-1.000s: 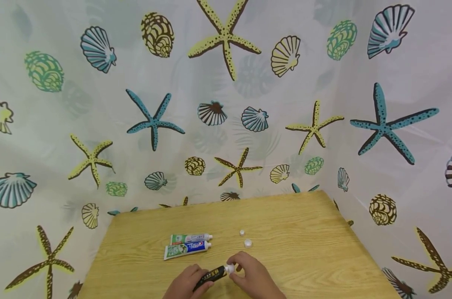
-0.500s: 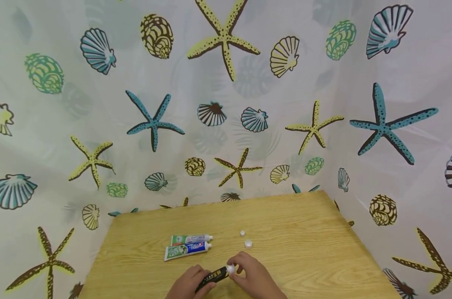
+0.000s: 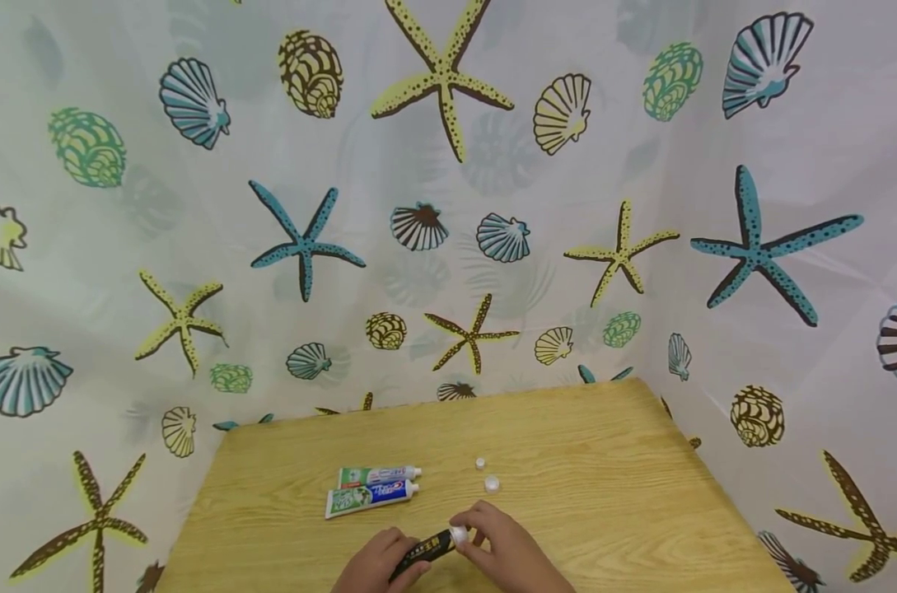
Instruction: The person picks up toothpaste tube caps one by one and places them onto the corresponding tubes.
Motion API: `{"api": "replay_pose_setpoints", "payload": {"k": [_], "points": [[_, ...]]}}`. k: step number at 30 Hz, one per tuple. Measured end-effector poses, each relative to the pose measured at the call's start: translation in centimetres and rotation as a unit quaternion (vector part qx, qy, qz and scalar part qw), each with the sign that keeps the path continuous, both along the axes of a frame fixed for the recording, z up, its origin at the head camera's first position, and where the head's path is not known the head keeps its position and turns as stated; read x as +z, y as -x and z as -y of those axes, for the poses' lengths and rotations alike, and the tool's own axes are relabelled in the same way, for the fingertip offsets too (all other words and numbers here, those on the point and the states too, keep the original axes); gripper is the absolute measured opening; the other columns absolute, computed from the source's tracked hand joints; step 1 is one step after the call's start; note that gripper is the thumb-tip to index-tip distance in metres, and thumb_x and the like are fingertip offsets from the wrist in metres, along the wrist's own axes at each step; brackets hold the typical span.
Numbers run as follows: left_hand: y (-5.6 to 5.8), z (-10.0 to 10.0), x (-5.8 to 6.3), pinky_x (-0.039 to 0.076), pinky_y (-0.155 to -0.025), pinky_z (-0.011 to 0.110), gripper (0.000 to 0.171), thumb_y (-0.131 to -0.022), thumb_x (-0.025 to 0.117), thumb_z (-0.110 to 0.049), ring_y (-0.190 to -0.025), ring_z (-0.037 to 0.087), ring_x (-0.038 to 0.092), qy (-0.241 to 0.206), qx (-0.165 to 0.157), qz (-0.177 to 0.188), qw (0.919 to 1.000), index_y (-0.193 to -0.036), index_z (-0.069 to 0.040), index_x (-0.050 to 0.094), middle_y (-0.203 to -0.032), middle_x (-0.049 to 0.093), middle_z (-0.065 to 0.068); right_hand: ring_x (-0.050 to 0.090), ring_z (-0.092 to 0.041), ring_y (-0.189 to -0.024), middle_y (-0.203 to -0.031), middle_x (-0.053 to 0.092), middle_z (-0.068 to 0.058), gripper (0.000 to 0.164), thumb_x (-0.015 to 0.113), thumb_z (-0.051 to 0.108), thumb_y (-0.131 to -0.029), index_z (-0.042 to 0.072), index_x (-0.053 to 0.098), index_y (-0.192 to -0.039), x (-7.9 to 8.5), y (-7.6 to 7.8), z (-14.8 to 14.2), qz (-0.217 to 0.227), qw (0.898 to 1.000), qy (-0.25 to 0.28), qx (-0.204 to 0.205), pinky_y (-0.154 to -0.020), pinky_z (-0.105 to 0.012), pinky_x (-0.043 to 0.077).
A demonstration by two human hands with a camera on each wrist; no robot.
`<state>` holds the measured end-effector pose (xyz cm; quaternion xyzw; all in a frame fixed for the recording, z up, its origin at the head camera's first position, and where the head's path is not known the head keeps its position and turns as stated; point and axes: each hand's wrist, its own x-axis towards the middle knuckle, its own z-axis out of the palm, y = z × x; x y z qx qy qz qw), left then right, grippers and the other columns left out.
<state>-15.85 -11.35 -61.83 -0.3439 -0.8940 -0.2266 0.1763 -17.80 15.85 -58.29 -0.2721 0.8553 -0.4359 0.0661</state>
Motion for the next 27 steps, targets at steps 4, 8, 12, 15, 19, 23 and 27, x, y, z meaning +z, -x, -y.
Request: {"api": "replay_pose_setpoints", "payload": {"k": [4,8,12,15,19,23,27], "points": [[-0.01,-0.1,-0.27,0.042,-0.063,0.01,0.032,-0.103,0.07,-0.041,-0.075,-0.006,0.044,-0.004,0.002,-0.01,0.9999,-0.105,-0.01,0.078,-0.086,0.059,-0.009,0.061,0.002,-0.096,-0.125,0.068,0.0,0.03,0.066,0.033,-0.106,0.015,0.071,-0.13,-0.12,-0.01,-0.22,0.006,1.0,0.004,0.006,-0.081,-0.024,0.056],[0.03,-0.13,-0.24,0.041,-0.064,0.01,0.03,-0.103,0.071,-0.04,-0.076,-0.006,0.044,-0.008,0.002,-0.014,0.9999,-0.105,-0.011,0.077,-0.086,0.059,-0.009,0.061,0.001,-0.102,-0.123,0.068,0.002,0.028,0.063,0.036,-0.108,0.021,0.071,-0.13,-0.12,0.02,-0.17,0.007,1.0,0.01,0.007,-0.083,-0.025,0.057],[0.04,-0.18,-0.24,0.04,-0.064,0.009,0.03,-0.103,0.071,-0.041,-0.076,-0.006,0.044,-0.013,0.003,-0.023,0.9996,-0.105,-0.011,0.077,-0.086,0.058,-0.009,0.061,-0.001,-0.1,-0.122,0.067,0.001,0.03,0.061,0.036,-0.109,0.02,0.07,-0.133,0.04,0.08,-0.09,0.03,0.999,0.022,0.011,-0.082,-0.025,0.056],[0.05,-0.19,-0.4,0.039,-0.063,0.008,0.031,-0.103,0.07,-0.042,-0.076,-0.007,0.043,-0.018,0.004,-0.026,0.9995,-0.104,-0.012,0.077,-0.086,0.058,-0.01,0.061,-0.003,-0.095,-0.127,0.066,-0.005,0.036,0.061,0.035,-0.11,0.018,0.065,-0.141,0.12,0.02,-0.13,0.053,0.998,0.031,0.01,-0.079,-0.024,0.054],[0.08,-0.12,-0.4,0.041,-0.063,0.009,0.032,-0.104,0.07,-0.042,-0.076,-0.007,0.043,-0.024,0.005,-0.006,0.9997,-0.105,-0.012,0.077,-0.087,0.058,-0.01,0.063,-0.006,-0.089,-0.13,0.065,-0.01,0.043,0.061,0.03,-0.11,0.015,0.057,-0.15,0.0,0.05,-0.14,0.077,0.996,0.045,-0.001,-0.074,-0.024,0.053],[0.16,-0.07,-0.4,0.04,-0.063,0.01,0.032,-0.104,0.069,-0.043,-0.076,-0.007,0.042,-0.024,0.009,0.007,0.9997,-0.106,-0.012,0.078,-0.087,0.058,-0.011,0.067,-0.01,-0.086,-0.121,0.064,-0.008,0.036,0.06,0.024,-0.11,0.011,0.058,-0.144,-0.01,0.13,-0.15,0.091,0.994,0.064,-0.007,-0.07,-0.024,0.055],[0.16,-0.12,-0.4,0.04,-0.063,0.01,0.032,-0.104,0.069,-0.043,-0.075,-0.007,0.04,-0.023,0.011,0.015,0.9996,-0.105,-0.012,0.078,-0.086,0.056,-0.012,0.069,-0.015,-0.087,-0.12,0.065,-0.007,0.025,0.061,0.024,-0.11,0.013,0.062,-0.131,-0.14,0.14,-0.32,0.094,0.993,0.067,-0.008,-0.072,-0.024,0.055]]}}
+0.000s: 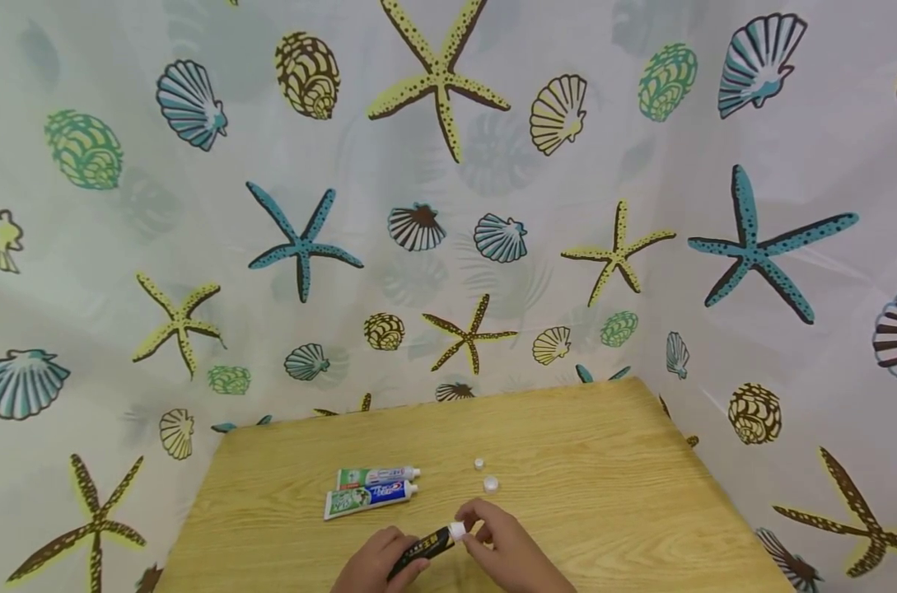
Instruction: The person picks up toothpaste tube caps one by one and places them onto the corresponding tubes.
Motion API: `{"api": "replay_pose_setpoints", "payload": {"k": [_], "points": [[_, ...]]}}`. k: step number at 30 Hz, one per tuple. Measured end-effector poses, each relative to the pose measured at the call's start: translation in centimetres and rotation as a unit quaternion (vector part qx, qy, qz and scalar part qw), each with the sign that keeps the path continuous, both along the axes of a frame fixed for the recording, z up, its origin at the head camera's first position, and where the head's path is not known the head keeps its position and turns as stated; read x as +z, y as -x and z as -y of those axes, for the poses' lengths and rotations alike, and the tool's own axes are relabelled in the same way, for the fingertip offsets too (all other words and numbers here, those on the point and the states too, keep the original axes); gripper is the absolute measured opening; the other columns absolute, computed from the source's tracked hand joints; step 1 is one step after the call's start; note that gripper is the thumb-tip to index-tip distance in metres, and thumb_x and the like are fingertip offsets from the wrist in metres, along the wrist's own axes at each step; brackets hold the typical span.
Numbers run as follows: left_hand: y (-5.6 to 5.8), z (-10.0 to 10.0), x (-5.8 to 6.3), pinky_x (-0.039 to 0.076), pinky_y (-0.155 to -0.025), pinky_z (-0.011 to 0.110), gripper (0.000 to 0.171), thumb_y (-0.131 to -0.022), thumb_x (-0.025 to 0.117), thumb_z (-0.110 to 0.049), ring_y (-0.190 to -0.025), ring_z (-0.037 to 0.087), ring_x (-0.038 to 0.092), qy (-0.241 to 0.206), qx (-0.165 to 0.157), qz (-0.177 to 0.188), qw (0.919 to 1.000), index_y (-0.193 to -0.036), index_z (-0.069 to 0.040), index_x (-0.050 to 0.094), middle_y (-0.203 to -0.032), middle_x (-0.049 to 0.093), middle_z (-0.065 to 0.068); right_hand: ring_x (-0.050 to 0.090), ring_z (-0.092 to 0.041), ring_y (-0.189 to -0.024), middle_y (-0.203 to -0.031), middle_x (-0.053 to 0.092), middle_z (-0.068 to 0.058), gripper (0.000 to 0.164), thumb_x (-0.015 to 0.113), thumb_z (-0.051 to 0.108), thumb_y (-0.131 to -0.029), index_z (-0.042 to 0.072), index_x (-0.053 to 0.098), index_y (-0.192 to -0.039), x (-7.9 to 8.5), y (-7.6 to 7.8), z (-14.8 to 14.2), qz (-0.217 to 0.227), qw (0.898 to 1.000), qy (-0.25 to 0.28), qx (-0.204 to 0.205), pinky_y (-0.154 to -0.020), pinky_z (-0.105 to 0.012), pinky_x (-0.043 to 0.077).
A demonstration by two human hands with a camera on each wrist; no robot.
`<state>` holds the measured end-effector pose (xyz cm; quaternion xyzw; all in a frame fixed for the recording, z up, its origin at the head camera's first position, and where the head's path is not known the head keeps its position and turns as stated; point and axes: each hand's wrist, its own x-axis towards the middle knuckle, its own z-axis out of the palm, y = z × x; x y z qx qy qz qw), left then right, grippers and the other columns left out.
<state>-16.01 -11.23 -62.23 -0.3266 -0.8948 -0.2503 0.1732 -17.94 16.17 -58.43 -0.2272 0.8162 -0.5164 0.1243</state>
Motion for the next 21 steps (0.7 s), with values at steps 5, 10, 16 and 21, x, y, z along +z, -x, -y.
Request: {"api": "replay_pose_setpoints", "payload": {"k": [5,10,16,21], "points": [[-0.05,0.0,-0.05,0.04,-0.063,0.01,0.032,-0.104,0.068,-0.043,-0.075,-0.007,0.04,0.004,-0.001,-0.002,1.0,-0.105,-0.012,0.077,-0.086,0.055,-0.012,0.069,-0.02,-0.092,-0.126,0.067,-0.007,0.026,0.059,0.028,-0.11,0.012,0.065,-0.13,-0.19,0.08,-0.18,0.007,1.0,-0.006,0.003,-0.075,-0.024,0.055],[-0.22,-0.09,0.07,0.041,-0.064,0.012,0.036,-0.106,0.064,-0.047,-0.076,-0.008,0.04,0.011,0.006,0.033,0.9994,-0.106,-0.013,0.077,-0.087,0.054,-0.014,0.067,-0.014,-0.093,-0.128,0.07,-0.008,0.03,0.056,0.03,-0.112,0.01,0.066,-0.133,-0.14,0.12,-0.38,0.011,1.0,-0.007,0.006,-0.076,-0.023,0.054],[-0.37,-0.19,0.36,0.043,-0.065,0.013,0.038,-0.106,0.063,-0.049,-0.076,-0.007,0.041,0.016,0.008,0.057,0.9982,-0.107,-0.014,0.077,-0.087,0.054,-0.014,0.066,-0.011,-0.092,-0.124,0.072,-0.006,0.033,0.055,0.029,-0.113,0.007,0.067,-0.133,0.01,0.15,-0.47,0.021,1.0,-0.004,0.008,-0.075,-0.023,0.054],[-0.32,-0.3,0.54,0.044,-0.066,0.014,0.039,-0.107,0.061,-0.05,-0.077,-0.007,0.042,0.019,0.006,0.075,0.997,-0.106,-0.015,0.076,-0.088,0.055,-0.015,0.064,-0.009,-0.093,-0.122,0.073,-0.005,0.034,0.055,0.032,-0.113,0.007,0.068,-0.132,-0.16,0.19,-0.56,0.019,1.0,-0.01,0.005,-0.075,-0.023,0.053]]}}
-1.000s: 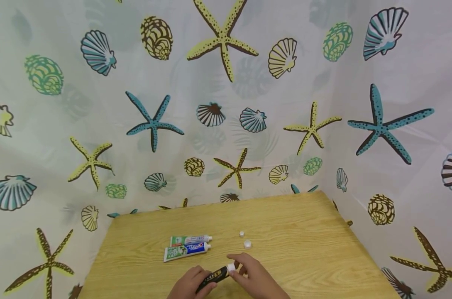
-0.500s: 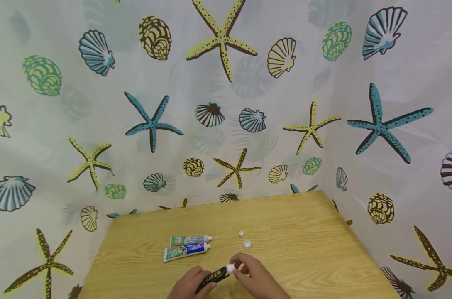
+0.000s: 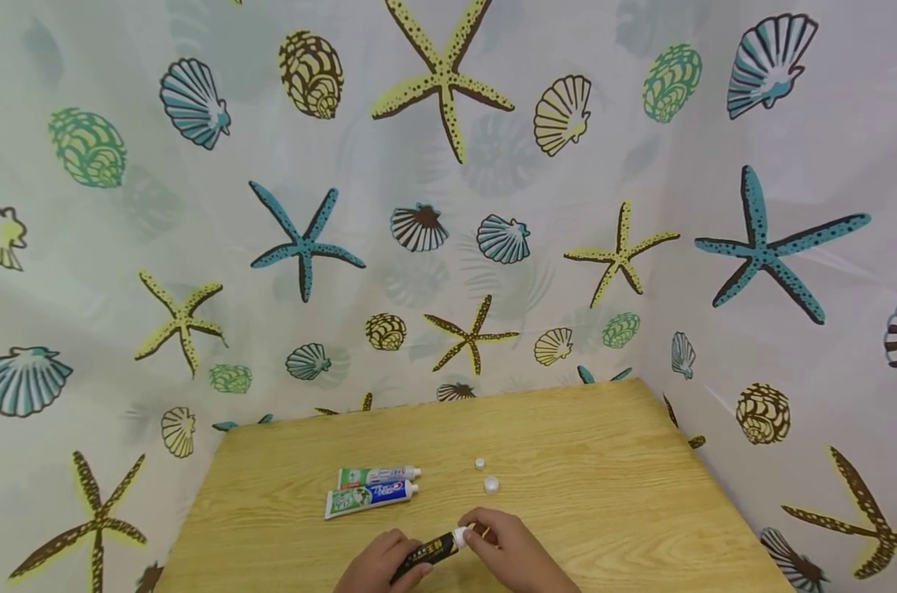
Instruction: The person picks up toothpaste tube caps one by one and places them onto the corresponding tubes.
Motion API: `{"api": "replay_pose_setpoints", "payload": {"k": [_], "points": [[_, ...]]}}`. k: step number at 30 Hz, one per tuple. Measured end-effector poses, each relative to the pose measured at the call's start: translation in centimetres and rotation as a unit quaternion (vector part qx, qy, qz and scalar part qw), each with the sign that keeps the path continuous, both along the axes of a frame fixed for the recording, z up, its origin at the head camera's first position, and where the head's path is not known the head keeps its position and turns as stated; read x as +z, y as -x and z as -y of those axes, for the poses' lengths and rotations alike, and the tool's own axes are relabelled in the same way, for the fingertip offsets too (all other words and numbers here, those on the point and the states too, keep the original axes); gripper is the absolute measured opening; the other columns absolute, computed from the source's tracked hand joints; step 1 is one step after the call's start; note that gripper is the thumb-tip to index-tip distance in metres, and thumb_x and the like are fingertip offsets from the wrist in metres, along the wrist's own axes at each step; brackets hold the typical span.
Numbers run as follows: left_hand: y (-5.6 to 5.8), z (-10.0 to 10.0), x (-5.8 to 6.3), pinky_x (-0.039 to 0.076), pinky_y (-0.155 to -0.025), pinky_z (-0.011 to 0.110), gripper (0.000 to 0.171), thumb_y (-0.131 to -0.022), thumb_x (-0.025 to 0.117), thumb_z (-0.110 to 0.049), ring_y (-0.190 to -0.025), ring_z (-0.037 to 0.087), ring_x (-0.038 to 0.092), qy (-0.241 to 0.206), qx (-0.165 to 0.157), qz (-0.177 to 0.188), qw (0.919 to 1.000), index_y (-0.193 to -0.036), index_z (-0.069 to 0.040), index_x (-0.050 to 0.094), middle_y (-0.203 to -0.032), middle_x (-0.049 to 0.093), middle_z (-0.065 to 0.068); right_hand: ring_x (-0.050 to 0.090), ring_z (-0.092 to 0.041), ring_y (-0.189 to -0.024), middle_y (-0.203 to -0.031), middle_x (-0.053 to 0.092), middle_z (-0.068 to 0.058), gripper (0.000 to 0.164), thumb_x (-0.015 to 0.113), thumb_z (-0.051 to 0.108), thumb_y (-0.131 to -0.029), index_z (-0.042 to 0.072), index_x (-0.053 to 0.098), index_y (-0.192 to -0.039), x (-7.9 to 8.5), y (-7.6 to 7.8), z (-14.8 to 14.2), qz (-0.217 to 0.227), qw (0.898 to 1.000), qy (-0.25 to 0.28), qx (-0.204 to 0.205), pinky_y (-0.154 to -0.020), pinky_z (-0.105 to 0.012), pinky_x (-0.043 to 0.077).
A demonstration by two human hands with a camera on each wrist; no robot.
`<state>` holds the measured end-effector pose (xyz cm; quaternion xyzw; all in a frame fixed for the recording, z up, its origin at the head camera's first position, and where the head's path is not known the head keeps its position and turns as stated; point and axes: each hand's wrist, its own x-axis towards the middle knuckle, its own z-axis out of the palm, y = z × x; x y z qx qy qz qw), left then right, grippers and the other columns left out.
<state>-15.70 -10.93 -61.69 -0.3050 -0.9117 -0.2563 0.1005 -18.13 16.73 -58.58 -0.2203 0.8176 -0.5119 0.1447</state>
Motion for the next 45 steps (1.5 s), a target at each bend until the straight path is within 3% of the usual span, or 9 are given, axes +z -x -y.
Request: {"api": "replay_pose_setpoints", "payload": {"k": [11,17,23,32,40,45], "points": [[-0.17,-0.23,0.02,0.044,-0.065,0.014,0.039,-0.107,0.061,-0.051,-0.077,-0.008,0.042,0.0,-0.003,0.021,0.9998,-0.105,-0.015,0.076,-0.088,0.054,-0.016,0.062,-0.004,-0.085,-0.122,0.071,-0.007,0.028,0.056,0.033,-0.112,0.014,0.069,-0.127,-0.68,-0.09,0.13,-0.044,0.999,-0.007,-0.018,-0.072,-0.023,0.054],[-0.22,-0.34,0.11,0.044,-0.066,0.013,0.042,-0.108,0.058,-0.052,-0.077,-0.008,0.041,0.005,-0.016,0.023,0.9996,-0.106,-0.014,0.076,-0.088,0.052,-0.017,0.062,-0.005,-0.085,-0.118,0.071,-0.005,0.022,0.057,0.03,-0.112,0.015,0.07,-0.121,-0.39,0.03,0.3,-0.049,0.999,0.005,-0.015,-0.073,-0.023,0.055],[-0.37,-0.46,0.65,0.043,-0.066,0.013,0.042,-0.108,0.058,-0.051,-0.076,-0.009,0.04,0.012,-0.016,0.053,0.9984,-0.107,-0.014,0.076,-0.087,0.051,-0.018,0.063,-0.01,-0.087,-0.113,0.07,-0.003,0.02,0.056,0.03,-0.112,0.015,0.069,-0.115,-0.18,0.08,0.42,-0.048,0.999,0.004,-0.014,-0.077,-0.021,0.053],[-0.28,-0.42,0.67,0.043,-0.065,0.013,0.041,-0.107,0.06,-0.051,-0.075,-0.008,0.039,0.016,-0.007,0.066,0.9976,-0.107,-0.014,0.077,-0.086,0.049,-0.019,0.062,-0.007,-0.089,-0.114,0.07,-0.001,0.023,0.055,0.035,-0.112,0.017,0.07,-0.115,-0.11,0.0,0.63,-0.061,0.997,-0.005,-0.043,-0.08,-0.021,0.053],[-0.08,-0.15,0.25,0.041,-0.064,0.013,0.04,-0.107,0.06,-0.051,-0.074,-0.008,0.038,0.011,-0.008,0.065,0.9978,-0.106,-0.014,0.076,-0.085,0.048,-0.019,0.065,-0.012,-0.089,-0.117,0.068,-0.011,0.016,0.059,0.023,-0.11,0.012,0.067,-0.119,-0.04,-0.31,0.23,-0.045,0.998,0.038,-0.03,-0.077,-0.022,0.054],[-0.01,-0.04,0.17,0.042,-0.064,0.013,0.04,-0.107,0.06,-0.051,-0.074,-0.008,0.039,0.0,-0.012,0.059,0.9982,-0.105,-0.014,0.076,-0.085,0.049,-0.019,0.062,-0.009,-0.091,-0.123,0.065,-0.021,0.021,0.067,0.013,-0.103,0.009,0.066,-0.123,0.16,-0.63,-0.14,-0.024,0.998,0.057,-0.011,-0.076,-0.023,0.054]]}}
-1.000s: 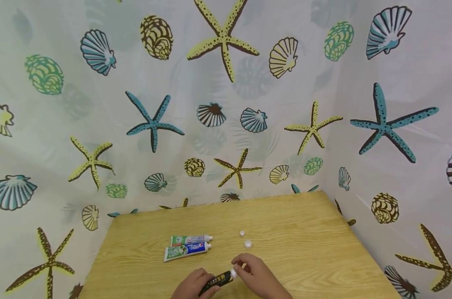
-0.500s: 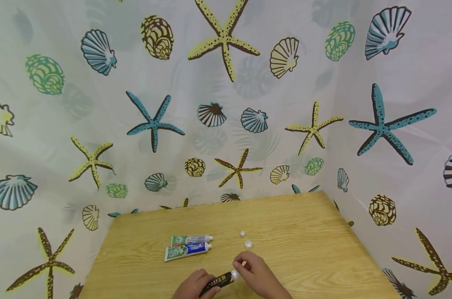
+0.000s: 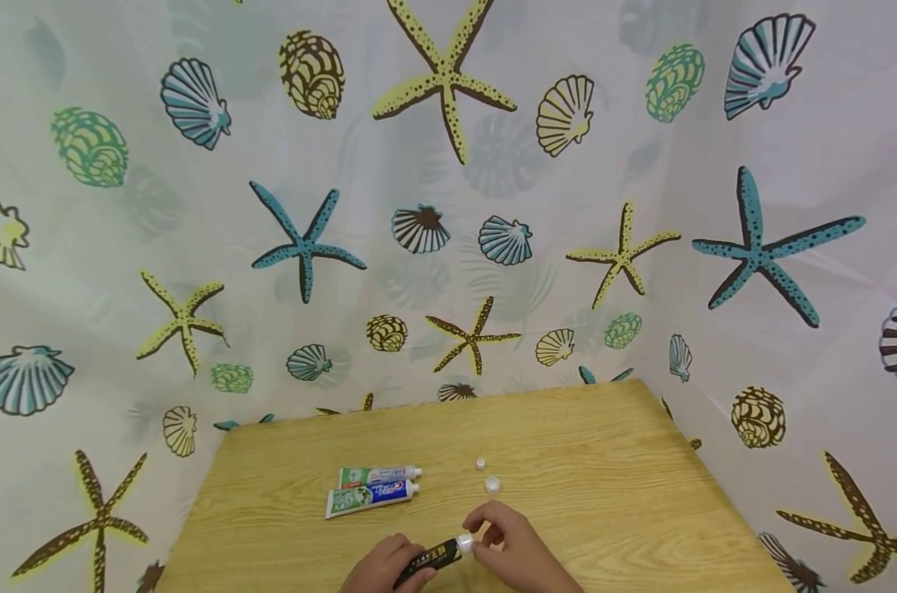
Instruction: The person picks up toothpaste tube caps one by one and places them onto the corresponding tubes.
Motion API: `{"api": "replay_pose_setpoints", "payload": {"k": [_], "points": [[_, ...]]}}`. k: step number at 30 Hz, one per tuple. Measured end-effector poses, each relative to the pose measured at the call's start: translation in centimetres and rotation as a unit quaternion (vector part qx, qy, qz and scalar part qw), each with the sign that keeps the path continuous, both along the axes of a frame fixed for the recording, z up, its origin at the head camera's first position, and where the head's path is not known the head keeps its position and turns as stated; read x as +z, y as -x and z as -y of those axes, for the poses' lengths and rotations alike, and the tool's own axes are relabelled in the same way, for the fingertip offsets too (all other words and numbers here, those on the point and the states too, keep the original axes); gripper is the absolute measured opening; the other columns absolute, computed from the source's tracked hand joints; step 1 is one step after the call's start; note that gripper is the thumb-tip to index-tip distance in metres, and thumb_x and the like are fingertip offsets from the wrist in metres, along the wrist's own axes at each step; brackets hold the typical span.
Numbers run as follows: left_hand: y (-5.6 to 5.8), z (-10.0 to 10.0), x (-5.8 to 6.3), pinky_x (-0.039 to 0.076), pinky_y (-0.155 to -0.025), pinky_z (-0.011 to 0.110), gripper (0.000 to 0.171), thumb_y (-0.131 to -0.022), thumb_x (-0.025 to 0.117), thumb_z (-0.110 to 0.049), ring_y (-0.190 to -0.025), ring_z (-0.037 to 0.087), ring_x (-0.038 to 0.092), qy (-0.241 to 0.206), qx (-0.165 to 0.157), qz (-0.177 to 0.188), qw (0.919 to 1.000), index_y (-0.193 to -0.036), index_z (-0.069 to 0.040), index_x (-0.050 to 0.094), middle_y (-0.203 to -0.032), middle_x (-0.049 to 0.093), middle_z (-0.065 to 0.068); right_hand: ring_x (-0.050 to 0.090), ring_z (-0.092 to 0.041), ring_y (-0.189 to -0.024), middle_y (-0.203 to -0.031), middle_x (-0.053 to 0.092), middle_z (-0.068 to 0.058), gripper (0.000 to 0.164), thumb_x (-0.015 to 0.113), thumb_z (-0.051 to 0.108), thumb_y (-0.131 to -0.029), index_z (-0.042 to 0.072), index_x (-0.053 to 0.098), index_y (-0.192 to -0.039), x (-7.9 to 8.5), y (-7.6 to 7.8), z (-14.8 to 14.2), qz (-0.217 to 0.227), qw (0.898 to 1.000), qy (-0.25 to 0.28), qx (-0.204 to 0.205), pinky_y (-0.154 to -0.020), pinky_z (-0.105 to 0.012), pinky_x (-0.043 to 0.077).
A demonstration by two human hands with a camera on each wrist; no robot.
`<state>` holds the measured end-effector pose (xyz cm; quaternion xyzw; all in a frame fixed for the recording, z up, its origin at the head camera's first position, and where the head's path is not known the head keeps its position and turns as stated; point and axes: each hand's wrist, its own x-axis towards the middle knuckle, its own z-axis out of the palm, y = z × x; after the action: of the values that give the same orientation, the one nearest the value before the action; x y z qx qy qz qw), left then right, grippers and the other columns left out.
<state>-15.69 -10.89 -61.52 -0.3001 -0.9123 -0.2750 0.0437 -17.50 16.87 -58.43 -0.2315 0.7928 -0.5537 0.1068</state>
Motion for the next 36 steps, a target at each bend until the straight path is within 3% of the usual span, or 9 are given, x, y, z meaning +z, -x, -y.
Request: {"api": "replay_pose_setpoints", "payload": {"k": [7,15,21,25,32,36], "points": [[-0.07,-0.02,-0.11,0.043,-0.065,0.013,0.042,-0.108,0.059,-0.051,-0.076,-0.009,0.041,0.002,0.0,-0.001,1.0,-0.107,-0.014,0.077,-0.087,0.052,-0.018,0.062,-0.008,-0.091,-0.122,0.067,-0.016,0.02,0.068,0.019,-0.105,0.009,0.067,-0.122,-0.37,-0.05,0.0,-0.005,1.0,-0.002,0.012,-0.075,-0.024,0.054],[-0.24,-0.03,0.05,0.042,-0.064,0.012,0.041,-0.108,0.06,-0.05,-0.074,-0.009,0.039,-0.002,-0.002,-0.016,0.9999,-0.106,-0.014,0.077,-0.086,0.05,-0.018,0.064,-0.009,-0.09,-0.123,0.069,-0.011,0.024,0.061,0.024,-0.109,0.008,0.068,-0.127,-0.43,0.31,0.03,0.036,0.999,-0.016,0.01,-0.075,-0.024,0.054],[-0.36,-0.11,-0.04,0.041,-0.064,0.01,0.037,-0.107,0.062,-0.047,-0.075,-0.009,0.039,-0.013,-0.01,-0.052,0.9985,-0.104,-0.013,0.077,-0.086,0.052,-0.017,0.066,-0.01,-0.084,-0.111,0.07,-0.008,0.032,0.055,0.026,-0.112,0.007,0.062,-0.137,-0.83,0.66,0.23,0.038,0.999,-0.027,0.002,-0.072,-0.025,0.057],[-0.35,-0.07,0.04,0.042,-0.064,0.012,0.04,-0.107,0.06,-0.049,-0.075,-0.009,0.039,-0.009,-0.006,-0.041,0.9991,-0.105,-0.013,0.077,-0.086,0.051,-0.017,0.063,-0.009,-0.081,-0.109,0.07,-0.005,0.029,0.054,0.029,-0.113,0.008,0.067,-0.129,-1.02,0.64,0.31,0.037,0.999,-0.031,-0.009,-0.068,-0.024,0.055],[-0.29,-0.1,0.03,0.041,-0.064,0.011,0.038,-0.108,0.061,-0.047,-0.074,-0.009,0.037,-0.007,-0.007,-0.036,0.9993,-0.105,-0.013,0.077,-0.085,0.049,-0.018,0.06,-0.005,-0.082,-0.12,0.069,-0.01,0.024,0.059,0.028,-0.111,0.011,0.068,-0.125,-0.64,0.21,0.1,0.002,0.999,-0.024,-0.023,-0.071,-0.023,0.053],[-0.33,-0.1,0.05,0.04,-0.063,0.011,0.038,-0.107,0.061,-0.047,-0.073,-0.009,0.037,-0.008,-0.005,-0.04,0.9992,-0.104,-0.013,0.077,-0.085,0.049,-0.018,0.061,-0.007,-0.091,-0.128,0.065,-0.015,0.021,0.063,0.015,-0.106,0.01,0.066,-0.126,-0.38,-0.06,-0.18,0.008,1.0,-0.008,-0.01,-0.076,-0.023,0.053]]}}
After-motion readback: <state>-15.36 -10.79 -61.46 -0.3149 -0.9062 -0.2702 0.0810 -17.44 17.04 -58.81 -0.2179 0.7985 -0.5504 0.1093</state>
